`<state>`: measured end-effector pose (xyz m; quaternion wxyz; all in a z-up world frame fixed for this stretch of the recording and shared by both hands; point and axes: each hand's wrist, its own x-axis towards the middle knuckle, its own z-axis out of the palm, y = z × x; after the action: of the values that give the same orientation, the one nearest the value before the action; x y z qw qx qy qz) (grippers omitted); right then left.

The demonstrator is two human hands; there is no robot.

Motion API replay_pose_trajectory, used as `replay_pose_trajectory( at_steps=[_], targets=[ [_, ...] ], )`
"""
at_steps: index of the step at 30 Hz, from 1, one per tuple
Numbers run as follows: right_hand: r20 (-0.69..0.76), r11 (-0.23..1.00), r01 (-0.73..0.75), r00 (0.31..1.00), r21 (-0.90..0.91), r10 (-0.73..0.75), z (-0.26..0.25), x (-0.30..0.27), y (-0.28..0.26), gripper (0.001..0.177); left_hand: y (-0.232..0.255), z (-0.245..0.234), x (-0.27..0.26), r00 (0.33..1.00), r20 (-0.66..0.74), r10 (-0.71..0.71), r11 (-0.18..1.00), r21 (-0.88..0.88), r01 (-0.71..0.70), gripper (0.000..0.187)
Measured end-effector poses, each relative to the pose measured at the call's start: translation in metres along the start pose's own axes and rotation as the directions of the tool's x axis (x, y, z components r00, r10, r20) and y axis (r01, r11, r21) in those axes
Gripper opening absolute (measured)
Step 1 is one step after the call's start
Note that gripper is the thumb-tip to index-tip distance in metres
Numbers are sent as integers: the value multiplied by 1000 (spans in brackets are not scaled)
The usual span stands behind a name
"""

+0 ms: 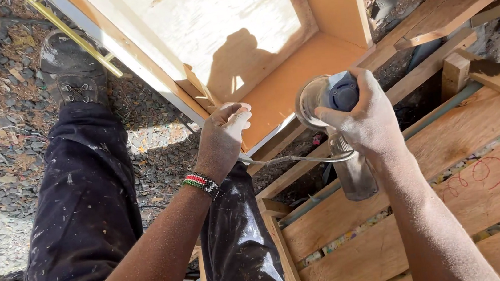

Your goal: The person uses an electric orbital sander to smooth the edges and interior surfaces of a wooden drawer. They systematically sand the front, sides, and bottom of the drawer while standing in a workshop.

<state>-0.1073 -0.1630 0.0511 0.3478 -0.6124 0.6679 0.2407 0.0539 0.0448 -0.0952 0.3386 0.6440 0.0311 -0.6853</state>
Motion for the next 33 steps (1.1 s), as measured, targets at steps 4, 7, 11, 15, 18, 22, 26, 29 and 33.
replay_pose_trajectory(
  at_steps=[4, 7, 11, 15, 18, 22, 26, 29, 33],
  targets=[
    [-94, 998, -18, 995, 64, 24, -14, 38, 38, 93, 3, -1, -1, 999, 48, 17, 997, 79, -21, 38],
    [-111, 988, 41, 993, 151, -24, -26, 42, 32, 80, 8, -1, -3, 999, 37, 19, 998, 56, -21, 38],
    [-130, 983, 67, 990, 169, -45, -21, 46, 26, 77, 15, -1, -6, 999, 5, 38, 997, 68, -38, 41],
    [-93, 989, 146, 985, 28, -143, -7, 11, 3, 80, 29, 1, -15, 997, -38, 63, 996, 59, -60, 40],
    [-113, 991, 17, 994, 134, -2, 30, -41, -21, 78, 36, -1, -12, 996, -52, 69, 995, 69, -66, 41],
    [-13, 947, -166, 984, 274, 176, 74, -76, 6, 84, 30, 4, -12, 994, -83, 70, 996, 55, -65, 40],
    [-207, 826, -49, 958, 562, 198, 108, -77, 65, 67, 25, 13, -13, 988, -92, 128, 988, 99, -118, 40],
    [-337, 793, 7, 907, 610, 251, 111, -44, 110, 70, 22, 21, -18, 982, -84, 168, 976, 157, -153, 40],
    [-486, 626, 236, 834, 743, 262, 59, 3, 115, 45, 13, 25, -26, 955, -63, 289, 932, 248, -266, 34]
  ],
)
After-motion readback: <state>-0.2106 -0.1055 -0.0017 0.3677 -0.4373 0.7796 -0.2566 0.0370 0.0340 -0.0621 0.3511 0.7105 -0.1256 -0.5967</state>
